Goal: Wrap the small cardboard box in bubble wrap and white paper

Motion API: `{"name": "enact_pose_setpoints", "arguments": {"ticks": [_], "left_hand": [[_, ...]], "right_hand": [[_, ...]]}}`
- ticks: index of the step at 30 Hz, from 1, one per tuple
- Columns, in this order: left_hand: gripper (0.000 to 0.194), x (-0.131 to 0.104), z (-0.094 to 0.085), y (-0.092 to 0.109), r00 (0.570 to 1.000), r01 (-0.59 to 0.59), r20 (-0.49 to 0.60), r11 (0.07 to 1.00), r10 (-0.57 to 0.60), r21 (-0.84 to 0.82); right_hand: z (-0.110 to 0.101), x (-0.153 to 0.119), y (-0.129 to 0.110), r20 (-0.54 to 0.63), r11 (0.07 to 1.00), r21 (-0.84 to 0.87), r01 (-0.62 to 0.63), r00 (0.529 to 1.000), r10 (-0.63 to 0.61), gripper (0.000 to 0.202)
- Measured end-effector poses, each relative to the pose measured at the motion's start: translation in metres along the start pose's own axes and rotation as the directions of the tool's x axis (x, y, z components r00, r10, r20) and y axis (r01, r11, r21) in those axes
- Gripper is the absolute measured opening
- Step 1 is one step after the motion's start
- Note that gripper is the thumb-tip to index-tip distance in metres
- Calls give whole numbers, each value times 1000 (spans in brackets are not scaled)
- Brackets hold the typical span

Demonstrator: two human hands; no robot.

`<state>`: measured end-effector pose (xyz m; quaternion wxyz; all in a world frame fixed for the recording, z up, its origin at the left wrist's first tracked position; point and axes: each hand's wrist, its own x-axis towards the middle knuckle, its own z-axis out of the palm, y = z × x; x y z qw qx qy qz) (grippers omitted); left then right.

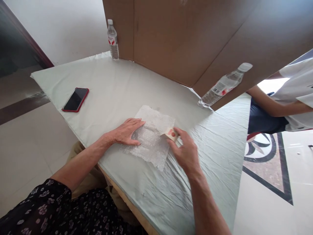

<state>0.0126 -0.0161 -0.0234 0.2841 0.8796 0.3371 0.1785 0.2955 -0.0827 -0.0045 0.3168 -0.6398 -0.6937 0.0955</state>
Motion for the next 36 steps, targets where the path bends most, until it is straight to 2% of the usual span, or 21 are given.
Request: {"name": "enact_pose_setpoints", "arguments": {"ticks": [2,4,6,8,10,12,13,15,18,21,24,29,33,36], "left_hand": [[88,1,0,-1,1000,10,-10,1000,-10,-8],[86,1,1,-2,1000,18,-19,1000,-18,4],[85,2,2,-3,999,23,-35,999,-22,24],[83,2,3,-3,998,12,-56,999,-10,39],[80,2,4,-2,997,-4,-77,999,8,52],[79,2,4,-1,996,-5,-88,998,11,66],[79,2,3,-1,996,1,-86,997,5,71],[81,1,2,-1,998,15,-63,998,-11,68],[91,0,0,-4,999,33,-3,999,-33,34],[105,-3,-2,-9,997,60,51,998,-61,13],[109,-5,-5,-12,992,79,102,997,-80,22],[111,-7,-11,-10,980,85,175,994,-97,73],[111,-8,-14,-9,976,78,196,991,-98,109],[108,-9,-16,-8,977,69,193,991,-90,111]], "right_hand": [[-19,-8,25,-42,989,-43,-140,990,138,57],[-33,-15,46,-17,971,-96,-217,976,217,58],[-42,-22,53,-9,971,-154,-185,983,185,56],[-43,-26,44,-122,969,-211,-129,987,104,52],[-38,-26,23,-236,971,-228,-78,971,22,45],[-27,-24,1,-150,986,-151,73,984,-96,41],[-19,-23,-8,-42,983,-110,149,987,-155,40],[-2,-22,-20,158,967,-75,243,961,-229,43],[16,-26,-19,353,957,-86,277,907,-231,61],[18,-31,-11,461,958,-119,263,869,-181,77],[11,-32,-8,509,958,-138,251,848,-149,81],[8,-30,-9,516,951,-123,284,837,-184,80],[6,-31,-8,480,959,-64,275,851,-212,72],[-9,-29,-7,354,967,39,253,901,-250,53]]}}
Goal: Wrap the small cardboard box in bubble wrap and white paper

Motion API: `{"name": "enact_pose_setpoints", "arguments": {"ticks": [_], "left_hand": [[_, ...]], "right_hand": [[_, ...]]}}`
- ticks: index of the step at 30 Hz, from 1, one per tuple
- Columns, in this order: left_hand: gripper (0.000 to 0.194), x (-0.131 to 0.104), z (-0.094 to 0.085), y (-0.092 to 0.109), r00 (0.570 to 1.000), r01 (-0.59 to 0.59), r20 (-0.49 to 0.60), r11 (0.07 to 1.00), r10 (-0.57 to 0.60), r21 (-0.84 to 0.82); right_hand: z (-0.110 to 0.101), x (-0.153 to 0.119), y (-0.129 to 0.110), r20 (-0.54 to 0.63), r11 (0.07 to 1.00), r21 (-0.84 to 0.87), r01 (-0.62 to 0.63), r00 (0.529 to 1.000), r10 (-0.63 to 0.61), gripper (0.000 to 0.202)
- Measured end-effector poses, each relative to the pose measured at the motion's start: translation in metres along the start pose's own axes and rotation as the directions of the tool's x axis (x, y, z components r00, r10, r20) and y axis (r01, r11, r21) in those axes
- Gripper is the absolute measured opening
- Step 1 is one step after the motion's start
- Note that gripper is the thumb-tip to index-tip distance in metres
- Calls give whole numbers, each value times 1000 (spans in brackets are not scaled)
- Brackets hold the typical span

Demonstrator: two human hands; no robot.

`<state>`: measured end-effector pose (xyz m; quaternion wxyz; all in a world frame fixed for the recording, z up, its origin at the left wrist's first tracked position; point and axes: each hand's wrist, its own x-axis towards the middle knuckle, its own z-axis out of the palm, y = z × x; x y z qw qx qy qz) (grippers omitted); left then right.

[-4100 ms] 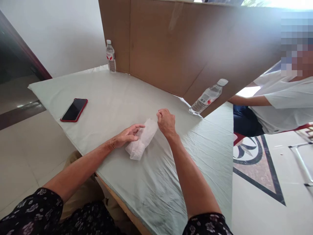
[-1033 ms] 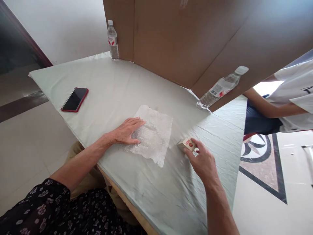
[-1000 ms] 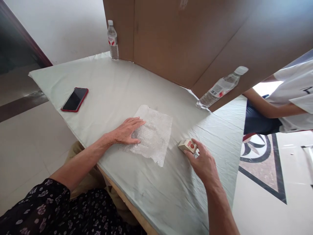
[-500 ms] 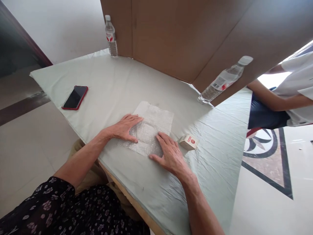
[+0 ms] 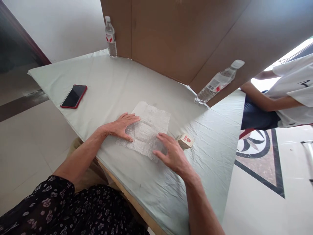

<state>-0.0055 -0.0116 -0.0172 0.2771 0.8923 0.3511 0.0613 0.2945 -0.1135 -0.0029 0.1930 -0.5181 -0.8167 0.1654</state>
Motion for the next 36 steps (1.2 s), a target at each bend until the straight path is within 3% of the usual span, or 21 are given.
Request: {"name": "enact_pose_setpoints", "arguments": {"ticks": [3,5,8,12,17,22,28,32,36], "left_hand": [[100,-1,-1,2,1000,7,-11,999,-7,-33],[96,-1,-2,4,1000,22,-15,998,-23,-51],[94,0,-1,5,999,31,-29,998,-32,-51],[95,2,2,1,999,10,-39,999,-11,-33],[100,5,4,-4,999,-22,-42,1000,22,-9],[99,6,5,-4,998,-25,-61,1000,25,2],[98,6,4,-1,999,-13,-48,1000,13,10],[98,6,3,-1,999,-5,-36,1000,6,12],[98,6,3,-2,999,-9,-35,1000,9,14]], "right_hand": [[-25,-4,10,-253,996,-22,-88,964,80,45],[-38,-8,25,-330,972,-92,-214,928,173,54],[-43,-13,51,-258,912,-128,-389,901,348,66],[-35,-13,62,-205,858,-91,-505,853,480,59],[-30,8,19,-343,944,79,-320,880,327,55],[-2,46,-22,-280,982,168,-83,952,128,49],[43,69,-16,-142,988,135,-75,985,94,50],[48,64,-7,-126,974,208,-88,985,115,59],[49,61,-4,-119,970,221,-98,985,126,54]]}}
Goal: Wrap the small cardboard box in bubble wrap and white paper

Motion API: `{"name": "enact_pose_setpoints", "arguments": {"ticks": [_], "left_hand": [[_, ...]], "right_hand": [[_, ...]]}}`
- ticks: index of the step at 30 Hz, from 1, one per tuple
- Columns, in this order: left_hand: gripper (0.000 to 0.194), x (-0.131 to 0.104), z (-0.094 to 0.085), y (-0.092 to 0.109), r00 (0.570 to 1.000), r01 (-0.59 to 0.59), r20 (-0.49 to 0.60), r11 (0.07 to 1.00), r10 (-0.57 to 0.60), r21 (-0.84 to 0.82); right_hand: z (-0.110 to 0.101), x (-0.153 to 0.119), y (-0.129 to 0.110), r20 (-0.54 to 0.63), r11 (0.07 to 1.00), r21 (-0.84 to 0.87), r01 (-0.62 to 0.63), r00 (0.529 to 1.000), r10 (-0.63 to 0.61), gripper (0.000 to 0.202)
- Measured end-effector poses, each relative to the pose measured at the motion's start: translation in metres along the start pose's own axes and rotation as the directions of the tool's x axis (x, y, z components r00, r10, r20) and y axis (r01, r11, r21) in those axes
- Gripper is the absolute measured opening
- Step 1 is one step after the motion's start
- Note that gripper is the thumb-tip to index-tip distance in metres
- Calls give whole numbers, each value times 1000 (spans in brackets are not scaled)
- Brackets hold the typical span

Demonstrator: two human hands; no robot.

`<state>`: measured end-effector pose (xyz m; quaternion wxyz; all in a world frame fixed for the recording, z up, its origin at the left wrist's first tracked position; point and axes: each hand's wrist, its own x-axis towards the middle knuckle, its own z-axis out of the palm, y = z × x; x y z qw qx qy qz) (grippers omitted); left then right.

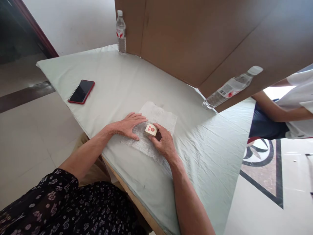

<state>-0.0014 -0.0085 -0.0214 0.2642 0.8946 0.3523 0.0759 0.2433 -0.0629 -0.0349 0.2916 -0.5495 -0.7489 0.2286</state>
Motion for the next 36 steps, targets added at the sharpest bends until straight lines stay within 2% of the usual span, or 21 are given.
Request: {"name": "enact_pose_setpoints", "arguments": {"ticks": [6,9,11,13,15,18,20,23,26,29,32,36], "left_hand": [[99,-1,0,-1,1000,-1,1,1000,1,-1],[99,-1,-1,0,1000,2,-8,1000,-2,-10],[96,-2,-2,1,1000,6,-16,1000,-7,-22],[91,-2,-3,3,999,16,-29,999,-17,-39],[85,-2,-3,5,998,26,-48,998,-29,-58],[77,-1,-3,7,994,21,-103,996,-30,-92],[73,-1,-3,8,989,8,-145,993,-25,-119],[64,-1,-6,10,979,-23,-203,984,-14,-178],[51,-3,-10,11,970,-68,-244,964,4,-257],[38,-4,-12,13,965,-87,-262,949,5,-304],[32,-3,-12,15,964,-96,-265,942,8,-322],[28,-2,-11,16,965,-93,-261,943,6,-321]], "right_hand": [[5,0,1,-41,997,-45,68,997,-70,51],[-3,-7,-12,-151,980,-154,126,977,-150,51],[-14,-16,-27,-201,959,-237,156,958,-206,42],[-22,-28,-42,-130,932,-271,240,950,-283,30],[-24,-42,-54,28,889,-289,355,931,-363,25],[-13,-59,-60,180,810,-402,427,904,-387,18],[-1,-64,-58,174,767,-487,418,907,-383,12],[9,-62,-52,103,738,-542,402,903,-417,22],[3,-55,-52,40,783,-509,357,919,-393,21],[-9,-54,-57,99,818,-449,360,930,-355,10],[-10,-61,-60,216,753,-519,405,914,-343,7],[5,-68,-56,162,661,-638,395,908,-386,19]]}}
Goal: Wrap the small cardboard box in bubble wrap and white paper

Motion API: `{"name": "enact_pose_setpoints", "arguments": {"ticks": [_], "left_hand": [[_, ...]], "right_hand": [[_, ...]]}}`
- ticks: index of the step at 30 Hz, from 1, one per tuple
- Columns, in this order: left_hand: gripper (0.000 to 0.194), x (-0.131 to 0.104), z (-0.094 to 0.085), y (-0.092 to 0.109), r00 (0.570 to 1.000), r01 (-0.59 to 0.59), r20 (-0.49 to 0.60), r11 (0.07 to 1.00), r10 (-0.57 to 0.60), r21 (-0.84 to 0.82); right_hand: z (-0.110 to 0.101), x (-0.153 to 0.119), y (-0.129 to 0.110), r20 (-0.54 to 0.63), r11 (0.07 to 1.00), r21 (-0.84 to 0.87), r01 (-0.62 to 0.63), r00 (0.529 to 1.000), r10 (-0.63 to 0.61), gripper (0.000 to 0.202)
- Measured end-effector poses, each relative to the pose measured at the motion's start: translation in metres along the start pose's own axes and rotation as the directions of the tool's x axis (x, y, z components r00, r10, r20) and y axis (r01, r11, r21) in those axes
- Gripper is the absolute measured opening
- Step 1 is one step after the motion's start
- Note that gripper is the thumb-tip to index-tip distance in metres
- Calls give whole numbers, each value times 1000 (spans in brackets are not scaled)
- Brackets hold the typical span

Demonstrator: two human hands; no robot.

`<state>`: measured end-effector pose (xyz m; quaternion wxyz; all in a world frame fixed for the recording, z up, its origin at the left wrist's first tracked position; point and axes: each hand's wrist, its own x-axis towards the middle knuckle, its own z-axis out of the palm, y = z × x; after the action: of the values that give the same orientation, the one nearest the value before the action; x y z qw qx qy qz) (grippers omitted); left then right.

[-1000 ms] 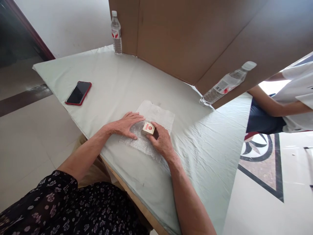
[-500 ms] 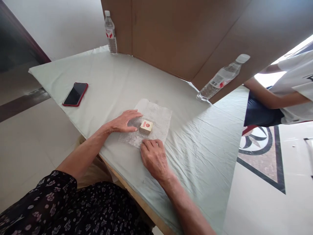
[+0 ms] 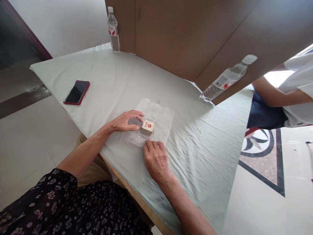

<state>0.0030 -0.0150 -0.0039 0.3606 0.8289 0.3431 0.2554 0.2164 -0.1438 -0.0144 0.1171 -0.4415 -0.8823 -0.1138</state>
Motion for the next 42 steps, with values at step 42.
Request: {"name": "enact_pose_setpoints", "arguments": {"ticks": [42], "left_hand": [[21,10,37,12,965,45,-222,925,-137,-377]], "right_hand": [[20,47,54,-9,538,767,-350,832,554,27]]}}
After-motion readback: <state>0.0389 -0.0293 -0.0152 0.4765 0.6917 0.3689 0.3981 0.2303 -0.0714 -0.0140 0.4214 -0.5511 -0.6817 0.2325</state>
